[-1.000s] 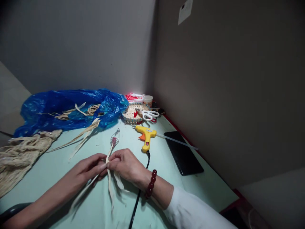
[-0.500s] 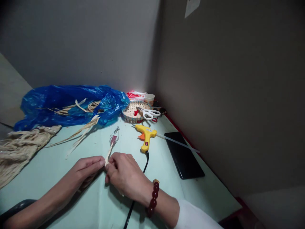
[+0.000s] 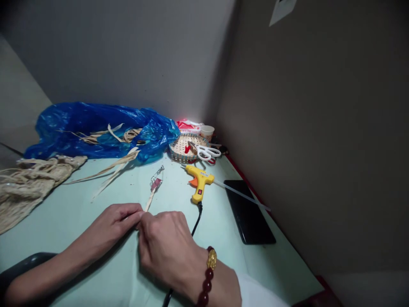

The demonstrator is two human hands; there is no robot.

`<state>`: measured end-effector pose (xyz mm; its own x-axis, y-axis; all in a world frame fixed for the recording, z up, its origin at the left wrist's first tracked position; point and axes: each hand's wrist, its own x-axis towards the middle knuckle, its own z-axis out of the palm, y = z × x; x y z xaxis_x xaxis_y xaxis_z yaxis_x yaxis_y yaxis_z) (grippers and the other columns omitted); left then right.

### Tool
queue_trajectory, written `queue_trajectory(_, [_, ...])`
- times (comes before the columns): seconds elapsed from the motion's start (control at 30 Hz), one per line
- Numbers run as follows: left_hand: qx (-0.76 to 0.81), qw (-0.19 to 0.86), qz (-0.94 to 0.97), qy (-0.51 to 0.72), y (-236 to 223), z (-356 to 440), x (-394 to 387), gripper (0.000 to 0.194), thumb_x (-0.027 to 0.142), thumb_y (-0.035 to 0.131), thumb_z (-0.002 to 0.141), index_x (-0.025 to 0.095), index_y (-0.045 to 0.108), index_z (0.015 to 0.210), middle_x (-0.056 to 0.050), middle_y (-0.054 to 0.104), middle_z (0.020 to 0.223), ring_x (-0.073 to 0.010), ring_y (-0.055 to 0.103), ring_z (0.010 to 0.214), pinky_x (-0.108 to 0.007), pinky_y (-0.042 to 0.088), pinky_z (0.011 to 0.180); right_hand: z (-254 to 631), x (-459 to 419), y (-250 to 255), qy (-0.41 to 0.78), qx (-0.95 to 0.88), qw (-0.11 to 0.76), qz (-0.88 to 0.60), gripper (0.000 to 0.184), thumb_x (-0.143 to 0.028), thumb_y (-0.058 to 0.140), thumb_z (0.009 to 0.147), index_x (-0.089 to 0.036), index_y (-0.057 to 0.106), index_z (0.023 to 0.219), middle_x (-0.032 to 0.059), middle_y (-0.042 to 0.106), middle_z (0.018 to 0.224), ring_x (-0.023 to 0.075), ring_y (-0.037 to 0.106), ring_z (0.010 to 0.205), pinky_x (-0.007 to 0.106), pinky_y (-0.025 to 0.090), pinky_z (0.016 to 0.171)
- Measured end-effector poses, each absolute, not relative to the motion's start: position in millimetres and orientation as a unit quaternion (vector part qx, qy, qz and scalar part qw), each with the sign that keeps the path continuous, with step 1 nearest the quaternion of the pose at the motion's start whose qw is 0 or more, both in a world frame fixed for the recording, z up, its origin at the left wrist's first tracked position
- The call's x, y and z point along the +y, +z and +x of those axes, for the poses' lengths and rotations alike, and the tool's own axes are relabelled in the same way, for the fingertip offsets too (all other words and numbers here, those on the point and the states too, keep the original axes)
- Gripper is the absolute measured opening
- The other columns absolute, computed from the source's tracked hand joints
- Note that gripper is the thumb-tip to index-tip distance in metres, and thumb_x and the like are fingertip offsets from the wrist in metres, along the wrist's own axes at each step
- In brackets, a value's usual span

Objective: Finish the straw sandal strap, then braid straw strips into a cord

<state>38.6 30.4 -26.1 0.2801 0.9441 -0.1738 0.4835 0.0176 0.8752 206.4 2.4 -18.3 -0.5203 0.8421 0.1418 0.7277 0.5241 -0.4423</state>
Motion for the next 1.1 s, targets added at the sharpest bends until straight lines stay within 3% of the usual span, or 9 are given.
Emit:
queue_trajectory(0.07, [0.535,0.501,0.630,0.256,-30.3,38.6,29.8,0.028,0.035,0.052,0.079,0.021,0.047,0.056,0.005,0.040,0.056,-0.0144,0.037,0.058,-0.025,0.029,0.055,201.6,-0.4,-25.4,0.119,-0.887,0.152,-0.419,0.009,-0.018,0.046,0.084,-0.017,0.054,0.084,0.0027,0.059,0.066,0.0139,0.038,0.052,0.031,0.019,0.052])
queue_trajectory(0.17, [0.523,0.560,0.589,0.256,-34.3,39.2,28.4,0.029,0.042,0.046,0.083,0.021,0.048,0.063,0.009,0.031,0.052,-0.0111,0.025,0.047,-0.023,0.021,0.044,197.4,-2.7,-32.8,0.066,-0.928,0.116,-0.347,0.016,-0.013,0.051,0.074,-0.013,0.056,0.089,0.0070,0.064,0.076,0.0181,0.050,0.060,0.032,0.019,0.051])
queue_trajectory(0.3, [0.510,0.574,0.581,0.272,-34.0,38.7,26.3,0.032,0.046,0.053,0.081,0.020,0.048,0.063,0.008,0.036,0.055,-0.0107,0.029,0.051,-0.022,0.024,0.048,200.1,-1.4,-29.9,0.074,-0.930,0.124,-0.337,0.010,-0.014,0.048,0.084,-0.015,0.058,0.087,0.0054,0.065,0.075,0.0177,0.054,0.062,0.032,0.023,0.052])
queue_trajectory(0.37, [0.501,0.568,0.590,0.279,-33.5,37.2,25.7,0.032,0.045,0.056,0.080,0.019,0.049,0.064,0.006,0.041,0.061,-0.0122,0.035,0.059,-0.023,0.030,0.054,203.9,1.7,-24.1,0.112,-0.893,0.186,-0.394,0.018,-0.025,0.046,0.093,-0.017,0.059,0.084,0.0037,0.065,0.074,0.0168,0.055,0.065,0.030,0.030,0.057])
queue_trajectory(0.47, [0.493,0.564,0.602,0.276,-33.3,34.5,25.4,0.028,0.043,0.055,0.082,0.019,0.052,0.068,0.006,0.040,0.063,-0.0123,0.035,0.060,-0.022,0.030,0.055,209.1,8.6,-16.1,0.198,-0.800,0.275,-0.495,0.019,-0.032,0.049,0.094,-0.018,0.061,0.090,0.0040,0.066,0.082,0.0170,0.057,0.075,0.028,0.037,0.068])
queue_trajectory(0.6, [0.479,0.563,0.622,0.258,-31.8,33.3,25.3,0.024,0.037,0.047,0.085,0.019,0.053,0.070,0.005,0.047,0.063,-0.0134,0.042,0.061,-0.023,0.035,0.057,209.9,17.9,-16.6,0.410,-0.736,0.267,-0.468,0.014,-0.027,0.050,0.094,-0.018,0.060,0.090,-0.0006,0.063,0.071,0.0128,0.057,0.065,0.024,0.039,0.063])
queue_trajectory(0.7, [0.481,0.538,0.646,0.247,-29.2,34.5,25.5,0.025,0.037,0.045,0.085,0.019,0.054,0.069,0.002,0.055,0.068,-0.0164,0.049,0.069,-0.025,0.039,0.064,207.4,23.6,-22.8,0.507,-0.691,0.258,-0.445,0.023,-0.025,0.046,0.094,-0.017,0.058,0.077,-0.0036,0.055,0.060,0.0087,0.049,0.052,0.021,0.037,0.055])
queue_trajectory(0.83, [0.506,0.472,0.684,0.232,-25.5,36.3,24.9,0.026,0.037,0.043,0.085,0.020,0.055,0.070,0.001,0.055,0.071,-0.0181,0.049,0.072,-0.028,0.037,0.067,205.7,29.6,-29.3,0.501,-0.679,0.273,-0.462,0.026,-0.023,0.051,0.090,-0.016,0.058,0.067,-0.0032,0.051,0.058,0.0080,0.041,0.052,0.020,0.031,0.051])
queue_trajectory(1.1, [0.560,0.354,0.720,0.210,-22.5,32.1,9.6,0.036,0.041,0.034,0.091,0.022,0.046,0.063,0.004,0.047,0.060,-0.0173,0.045,0.061,-0.030,0.033,0.062,198.8,24.8,-36.2,0.466,-0.654,0.328,-0.498,0.020,-0.019,0.052,0.083,-0.015,0.063,0.067,-0.0007,0.060,0.059,0.0106,0.047,0.056,0.022,0.034,0.055])
